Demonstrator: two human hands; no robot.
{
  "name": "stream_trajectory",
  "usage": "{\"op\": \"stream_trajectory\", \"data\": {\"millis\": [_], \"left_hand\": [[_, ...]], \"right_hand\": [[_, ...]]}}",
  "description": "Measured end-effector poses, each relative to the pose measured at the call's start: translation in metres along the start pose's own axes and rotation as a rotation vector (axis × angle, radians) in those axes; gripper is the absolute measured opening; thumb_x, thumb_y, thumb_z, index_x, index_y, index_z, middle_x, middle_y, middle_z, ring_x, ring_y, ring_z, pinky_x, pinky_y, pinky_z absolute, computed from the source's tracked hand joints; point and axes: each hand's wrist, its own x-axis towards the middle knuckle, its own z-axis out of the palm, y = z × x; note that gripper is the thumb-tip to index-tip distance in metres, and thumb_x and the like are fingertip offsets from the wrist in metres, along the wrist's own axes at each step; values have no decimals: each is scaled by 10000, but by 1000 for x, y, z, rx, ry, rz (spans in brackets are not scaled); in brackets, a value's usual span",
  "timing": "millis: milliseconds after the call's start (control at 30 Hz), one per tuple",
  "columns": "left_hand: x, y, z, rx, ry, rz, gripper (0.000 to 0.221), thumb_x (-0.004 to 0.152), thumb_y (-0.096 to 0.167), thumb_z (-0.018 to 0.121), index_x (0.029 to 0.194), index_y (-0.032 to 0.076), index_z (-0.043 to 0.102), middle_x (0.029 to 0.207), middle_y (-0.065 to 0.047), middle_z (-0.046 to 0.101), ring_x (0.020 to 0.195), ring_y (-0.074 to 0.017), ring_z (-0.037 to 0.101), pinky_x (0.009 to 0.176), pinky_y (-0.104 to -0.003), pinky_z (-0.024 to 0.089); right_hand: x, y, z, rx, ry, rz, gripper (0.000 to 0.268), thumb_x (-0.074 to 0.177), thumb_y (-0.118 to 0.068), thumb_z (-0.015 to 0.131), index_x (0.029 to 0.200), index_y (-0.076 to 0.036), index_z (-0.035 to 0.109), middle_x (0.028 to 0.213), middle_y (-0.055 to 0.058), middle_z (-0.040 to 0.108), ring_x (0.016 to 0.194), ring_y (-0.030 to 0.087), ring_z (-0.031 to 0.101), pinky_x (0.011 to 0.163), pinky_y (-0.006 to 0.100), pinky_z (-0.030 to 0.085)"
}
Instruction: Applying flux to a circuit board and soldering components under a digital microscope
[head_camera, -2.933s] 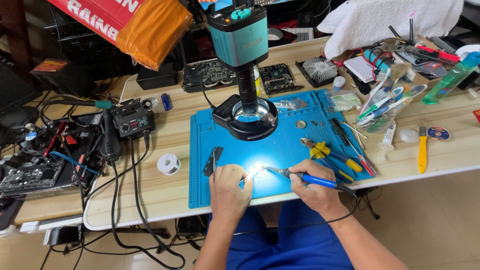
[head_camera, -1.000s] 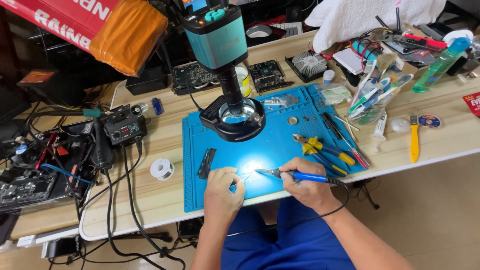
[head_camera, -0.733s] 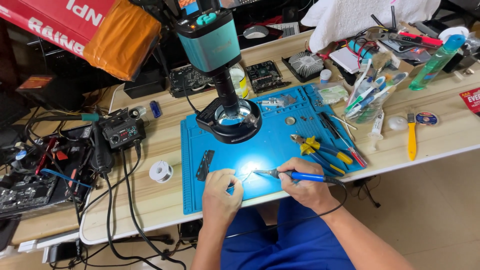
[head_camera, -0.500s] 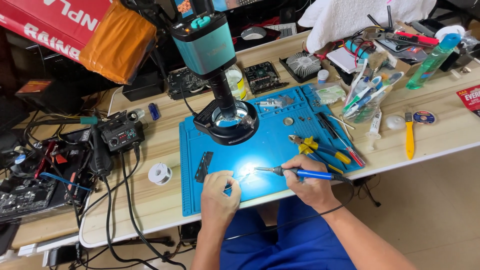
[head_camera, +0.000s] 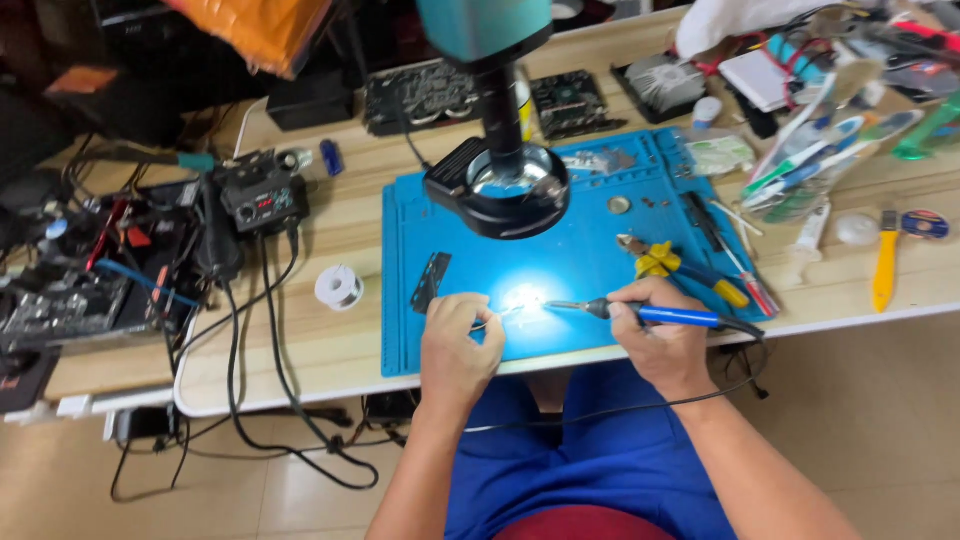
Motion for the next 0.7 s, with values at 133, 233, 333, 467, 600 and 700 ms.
{"op": "stream_trajectory", "data": {"millis": [133, 233, 333, 467, 600, 700], "left_hand": [[1, 5, -4, 7, 3, -23, 99, 853, 28, 742, 801, 95, 690, 922, -73, 760, 960, -288, 744, 929, -375, 609], [-2, 4, -2, 5, -4, -38, 90, 854, 35, 743, 808, 95, 693, 937, -68, 757, 972, -279, 736, 931, -374, 606], [-2, 3, -2, 5, -10, -35, 76, 850, 28, 749, 816, 84, 712, 930, -85, 760, 970, -289, 743, 931, -385, 607], [-2, 4, -2, -2, -31, -48, 77, 862, 41, 755, 817, 93, 722, 923, -72, 750, 979, -283, 738, 939, -378, 605], [-2, 5, -1, -4, -34, -53, 85, 859, 46, 757, 812, 105, 717, 924, -65, 750, 990, -285, 738, 950, -387, 605], [-6, -1, 4, -1, -26, -56, 100, 849, 76, 778, 804, 124, 702, 927, -43, 738, 1002, -271, 730, 951, -370, 602]], "right_hand": [[3, -11, 4, 48, -8, -8, 89, 937, -59, 758, 985, -67, 833, 574, -24, 542, 571, 36, 470, 563, 230, 479], [3, -15, 5, 27, -4, -29, 115, 940, -30, 740, 999, -55, 835, 548, -13, 503, 540, 46, 440, 556, 219, 455], [4, -21, 6, 8, -26, -36, 114, 944, -31, 736, 1004, -50, 831, 540, -12, 499, 536, 26, 435, 537, 213, 444], [7, -27, 9, 82, -25, -37, 92, 960, 1, 735, 1015, 6, 808, 570, -16, 470, 568, 31, 404, 566, 205, 442], [8, -26, 9, 94, -34, -59, 76, 978, 9, 736, 1022, 31, 795, 585, 5, 501, 585, 34, 441, 577, 213, 451], [9, -25, 9, 97, -45, -63, 69, 977, 10, 741, 1016, 35, 792, 582, 11, 533, 574, 30, 452, 574, 211, 465]]}}
